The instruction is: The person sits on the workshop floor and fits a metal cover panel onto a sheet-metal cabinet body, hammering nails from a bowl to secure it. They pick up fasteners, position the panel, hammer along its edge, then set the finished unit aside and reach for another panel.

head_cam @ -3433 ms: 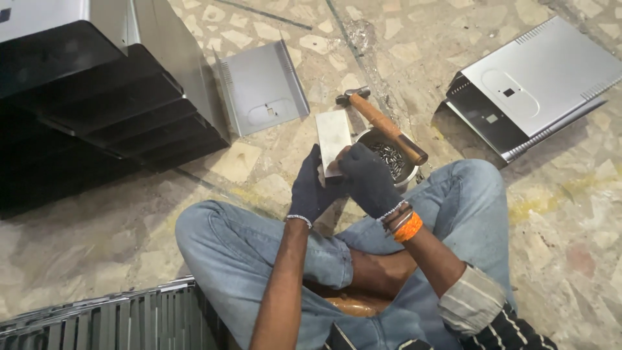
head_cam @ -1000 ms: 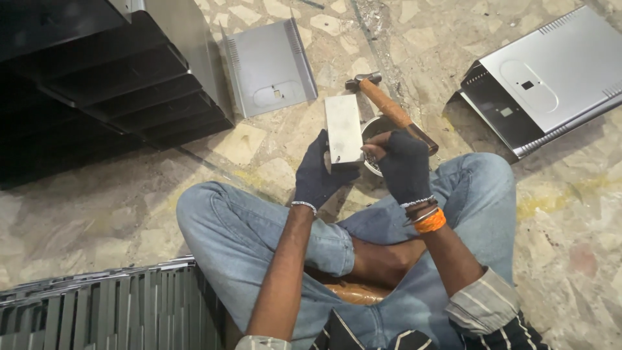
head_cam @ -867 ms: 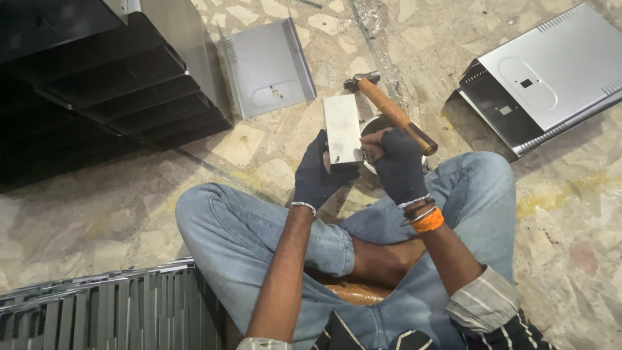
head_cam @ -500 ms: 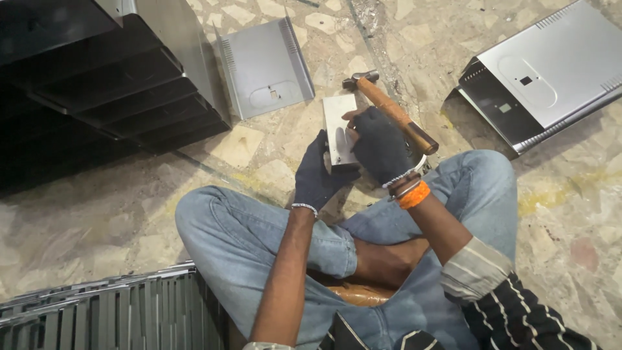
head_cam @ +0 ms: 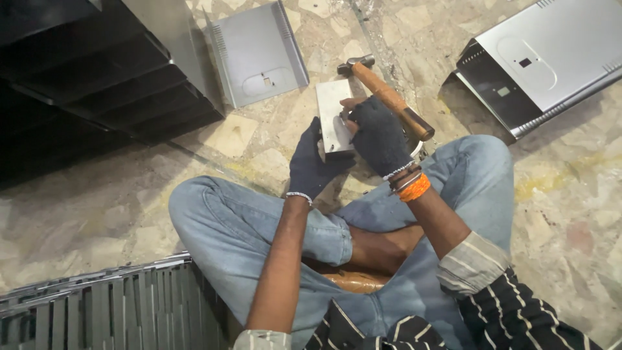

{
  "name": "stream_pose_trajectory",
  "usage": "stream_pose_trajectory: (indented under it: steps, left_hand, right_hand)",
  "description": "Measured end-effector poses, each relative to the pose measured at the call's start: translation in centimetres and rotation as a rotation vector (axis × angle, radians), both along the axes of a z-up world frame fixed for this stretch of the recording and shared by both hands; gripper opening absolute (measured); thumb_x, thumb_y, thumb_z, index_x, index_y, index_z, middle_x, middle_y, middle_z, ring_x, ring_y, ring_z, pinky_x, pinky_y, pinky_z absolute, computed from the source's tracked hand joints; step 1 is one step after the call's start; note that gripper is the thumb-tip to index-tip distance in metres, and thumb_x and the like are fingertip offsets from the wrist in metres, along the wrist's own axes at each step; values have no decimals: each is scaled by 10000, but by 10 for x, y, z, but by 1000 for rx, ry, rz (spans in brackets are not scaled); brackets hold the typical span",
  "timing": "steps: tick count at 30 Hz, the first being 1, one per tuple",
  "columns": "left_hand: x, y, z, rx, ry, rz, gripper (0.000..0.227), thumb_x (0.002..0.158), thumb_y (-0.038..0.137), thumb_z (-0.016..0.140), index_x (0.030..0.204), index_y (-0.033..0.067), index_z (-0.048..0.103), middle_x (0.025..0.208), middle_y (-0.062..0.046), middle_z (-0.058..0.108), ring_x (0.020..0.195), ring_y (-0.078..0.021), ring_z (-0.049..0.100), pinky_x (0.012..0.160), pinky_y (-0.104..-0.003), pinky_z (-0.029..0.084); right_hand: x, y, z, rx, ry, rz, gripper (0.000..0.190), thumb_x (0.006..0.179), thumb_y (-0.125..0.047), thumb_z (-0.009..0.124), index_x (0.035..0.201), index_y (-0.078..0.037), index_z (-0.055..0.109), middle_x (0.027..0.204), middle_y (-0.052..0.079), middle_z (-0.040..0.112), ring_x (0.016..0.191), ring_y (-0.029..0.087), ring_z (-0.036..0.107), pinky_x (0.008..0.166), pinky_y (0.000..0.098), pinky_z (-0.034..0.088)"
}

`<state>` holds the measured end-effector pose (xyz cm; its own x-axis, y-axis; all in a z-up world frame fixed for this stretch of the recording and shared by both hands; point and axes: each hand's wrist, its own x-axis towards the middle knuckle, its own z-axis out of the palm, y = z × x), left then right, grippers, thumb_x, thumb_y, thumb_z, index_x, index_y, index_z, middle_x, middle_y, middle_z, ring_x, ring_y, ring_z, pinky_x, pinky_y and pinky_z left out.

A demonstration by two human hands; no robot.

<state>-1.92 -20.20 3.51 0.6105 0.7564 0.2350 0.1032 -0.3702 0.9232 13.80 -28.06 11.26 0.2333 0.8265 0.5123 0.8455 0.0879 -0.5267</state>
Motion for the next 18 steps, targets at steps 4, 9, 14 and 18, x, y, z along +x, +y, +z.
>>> stream_pose_trajectory:
  steps: [4,9,14,18]
  left_hand:
    - [-8,14,-20,-26,-19,-43,1063,634,212,966,1510,36,391,1382,-154,604,1246,-273,621,994,-373,543]
    - [-27,53,-39,-262,171,-69,611,795,-192,450,1322,48,645,1148,-112,754,889,-199,765,768,-309,609]
    - [-16,61,-7,-37,-8,94,530,839,-181,530,1321,8,643,1131,-116,745,869,-159,743,800,-288,591]
    - [17,39,47,-46,-287,234,496,886,-183,503,1339,-28,633,1128,-125,739,895,-157,708,846,-294,592]
  right_hand:
    - [4,-14,16,-52,168,12,426,807,-15,734,1228,-33,668,1079,141,699,952,304,692,834,412,538]
    - [43,-49,20,84,150,-11,358,854,-60,800,1195,-48,691,1072,150,704,965,318,712,841,390,554]
    - [159,-95,8,65,-210,-405,388,865,-134,852,1209,-37,700,1191,167,700,1109,360,659,960,446,515]
    - [263,-132,-20,-31,-555,-641,628,847,-344,873,1302,29,655,1456,274,619,1314,449,567,1099,505,416]
